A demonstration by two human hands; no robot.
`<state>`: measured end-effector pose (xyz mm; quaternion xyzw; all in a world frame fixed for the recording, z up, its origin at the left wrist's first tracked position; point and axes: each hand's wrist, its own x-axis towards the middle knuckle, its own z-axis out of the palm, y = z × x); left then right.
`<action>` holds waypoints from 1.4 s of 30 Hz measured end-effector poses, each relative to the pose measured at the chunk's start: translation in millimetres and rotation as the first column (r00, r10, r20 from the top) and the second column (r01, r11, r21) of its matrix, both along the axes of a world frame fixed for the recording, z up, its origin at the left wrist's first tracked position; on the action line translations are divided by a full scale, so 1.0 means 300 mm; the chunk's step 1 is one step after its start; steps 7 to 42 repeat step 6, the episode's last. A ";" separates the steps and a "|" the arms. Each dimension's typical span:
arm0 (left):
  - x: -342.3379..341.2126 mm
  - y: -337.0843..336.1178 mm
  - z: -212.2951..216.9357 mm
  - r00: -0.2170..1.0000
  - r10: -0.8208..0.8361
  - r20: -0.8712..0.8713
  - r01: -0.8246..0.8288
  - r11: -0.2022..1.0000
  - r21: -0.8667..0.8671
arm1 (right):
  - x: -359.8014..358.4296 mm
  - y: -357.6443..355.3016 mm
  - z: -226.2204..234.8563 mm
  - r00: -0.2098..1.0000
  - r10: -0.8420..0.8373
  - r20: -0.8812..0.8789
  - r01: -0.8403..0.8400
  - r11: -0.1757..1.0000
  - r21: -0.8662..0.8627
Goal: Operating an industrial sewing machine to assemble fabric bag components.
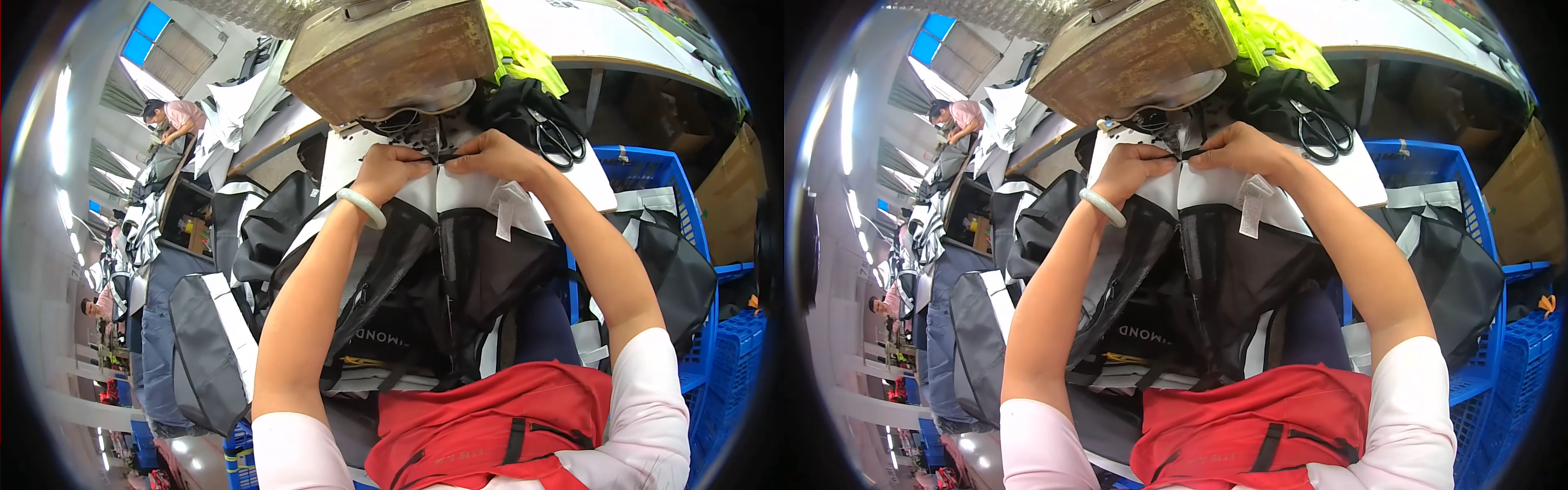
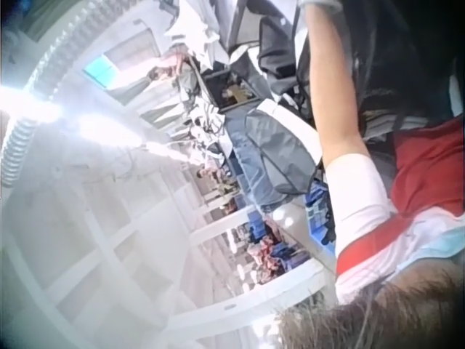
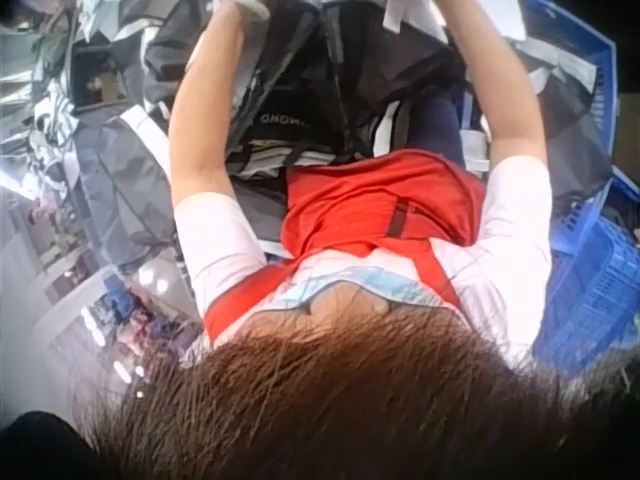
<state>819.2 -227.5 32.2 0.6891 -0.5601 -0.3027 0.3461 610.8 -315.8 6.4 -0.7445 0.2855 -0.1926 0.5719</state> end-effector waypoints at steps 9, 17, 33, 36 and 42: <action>0.016 0.010 0.007 0.999 0.019 0.026 -0.019 1.000 -0.024 | -0.002 0.017 0.015 0.999 -0.029 0.029 0.028 0.999 0.018; 0.016 0.010 0.007 0.999 0.019 0.026 -0.019 1.000 -0.024 | -0.002 0.017 0.015 0.999 -0.029 0.029 0.028 0.999 0.018; 0.016 0.010 0.007 0.999 0.019 0.026 -0.019 1.000 -0.024 | -0.002 0.017 0.015 0.999 -0.029 0.029 0.028 0.999 0.018; 0.016 0.010 0.007 0.999 0.019 0.026 -0.019 1.000 -0.024 | -0.002 0.017 0.015 0.999 -0.029 0.029 0.028 0.999 0.018; 0.016 0.010 0.007 0.999 0.019 0.026 -0.019 1.000 -0.024 | -0.002 0.017 0.015 0.999 -0.029 0.029 0.028 0.999 0.018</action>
